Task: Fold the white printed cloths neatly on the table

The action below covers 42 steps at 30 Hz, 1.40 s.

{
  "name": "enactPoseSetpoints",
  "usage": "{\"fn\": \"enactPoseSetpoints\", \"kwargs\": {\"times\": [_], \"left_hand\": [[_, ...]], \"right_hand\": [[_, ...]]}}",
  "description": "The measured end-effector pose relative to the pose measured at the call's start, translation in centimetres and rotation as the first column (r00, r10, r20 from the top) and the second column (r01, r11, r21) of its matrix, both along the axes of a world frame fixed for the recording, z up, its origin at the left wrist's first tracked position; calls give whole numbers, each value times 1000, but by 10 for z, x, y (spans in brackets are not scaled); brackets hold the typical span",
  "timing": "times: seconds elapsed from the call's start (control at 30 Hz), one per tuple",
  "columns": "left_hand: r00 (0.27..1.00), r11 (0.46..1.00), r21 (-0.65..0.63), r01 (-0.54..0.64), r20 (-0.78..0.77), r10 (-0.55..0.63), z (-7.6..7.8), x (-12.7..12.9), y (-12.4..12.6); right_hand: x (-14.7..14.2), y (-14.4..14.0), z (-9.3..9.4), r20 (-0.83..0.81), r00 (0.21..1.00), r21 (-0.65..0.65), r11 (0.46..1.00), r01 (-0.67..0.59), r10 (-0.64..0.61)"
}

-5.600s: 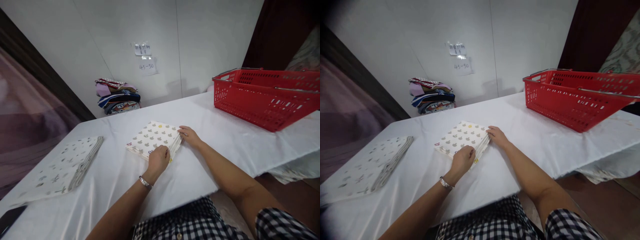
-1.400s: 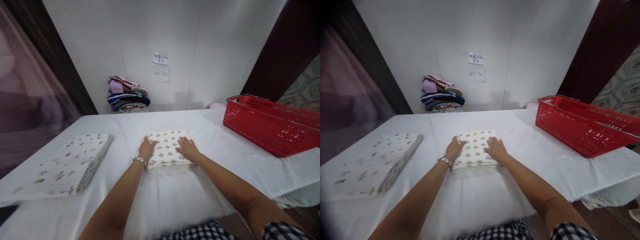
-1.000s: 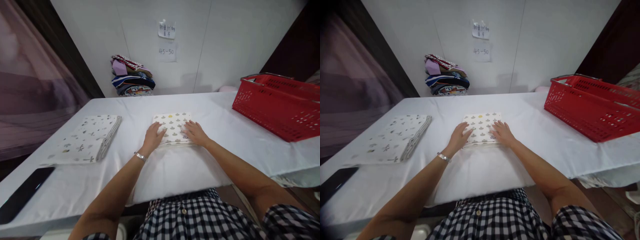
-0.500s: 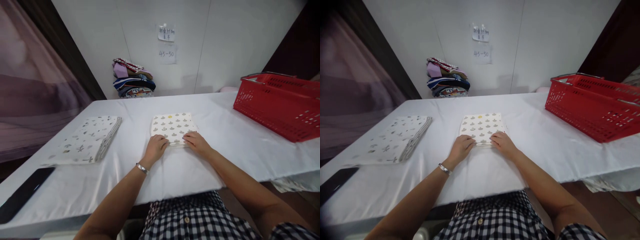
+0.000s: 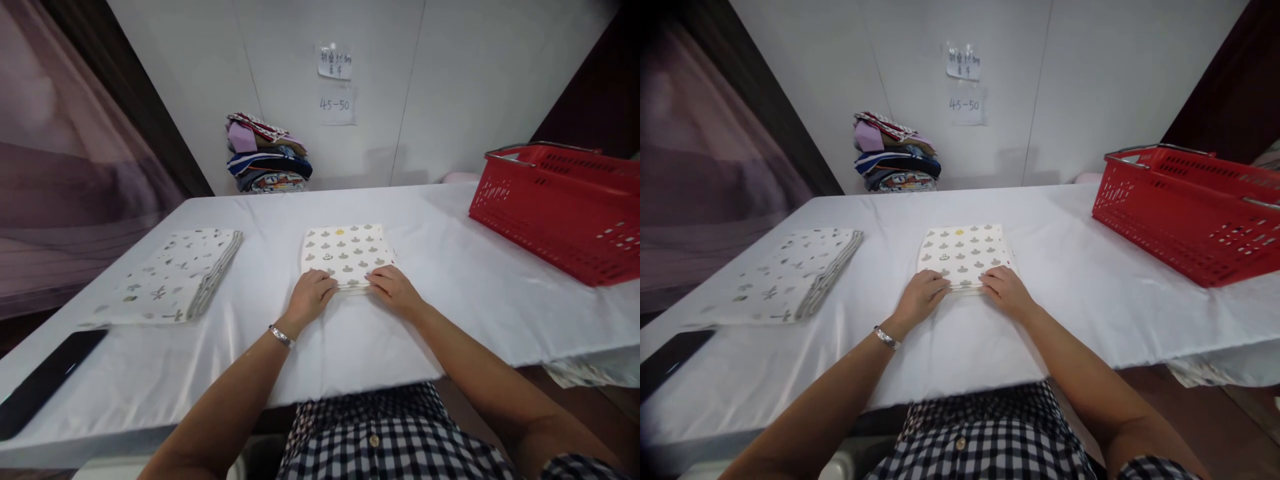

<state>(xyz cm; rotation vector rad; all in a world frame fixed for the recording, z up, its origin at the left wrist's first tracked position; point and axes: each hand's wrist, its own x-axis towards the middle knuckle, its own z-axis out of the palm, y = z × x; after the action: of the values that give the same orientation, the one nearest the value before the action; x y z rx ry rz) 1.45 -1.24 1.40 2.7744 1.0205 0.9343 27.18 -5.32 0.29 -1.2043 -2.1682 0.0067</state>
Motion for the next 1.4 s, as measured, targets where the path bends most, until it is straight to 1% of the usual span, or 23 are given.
{"fn": "enactPoseSetpoints", "kwargs": {"times": [0.27,0.4,0.53,0.63,0.77,0.87,0.97,1.1,1.27,1.4], "left_hand": [[999,999,25,-30,-22,31,-1,3,0],[999,999,27,-24,-42,25,-2,2,0],[999,1000,12,-13,-40,14,-2,1,-1],[999,1000,21,-16,-38,16,-2,1,-2],[999,998,60,-27,-23,29,-3,1,-2],[999,994,96,-46,-19,48,-4,2,-2],[998,995,85,-47,-37,51,-5,1,-2],[997,997,53,-64,-43,66,-4,-9,-2],[989,988,53,-143,-38,145,-4,-31,-3],[979,980,7,-198,-40,198,-4,-42,-9]], "right_hand": [[-6,4,-5,-73,996,38,998,51,-48],[-5,2,-1,-54,998,13,999,30,-29],[3,-1,3,-25,999,14,1000,19,-19],[6,-1,2,-24,999,24,999,30,-29],[3,1,0,-49,998,51,998,43,-40],[0,0,1,-53,998,29,999,42,-41],[5,-1,2,-26,999,-8,1000,25,-26],[18,-2,2,-17,999,-7,999,37,-37],[30,-5,0,-27,999,-21,999,40,-40],[33,-7,-1,-53,997,36,997,63,-61]]}}
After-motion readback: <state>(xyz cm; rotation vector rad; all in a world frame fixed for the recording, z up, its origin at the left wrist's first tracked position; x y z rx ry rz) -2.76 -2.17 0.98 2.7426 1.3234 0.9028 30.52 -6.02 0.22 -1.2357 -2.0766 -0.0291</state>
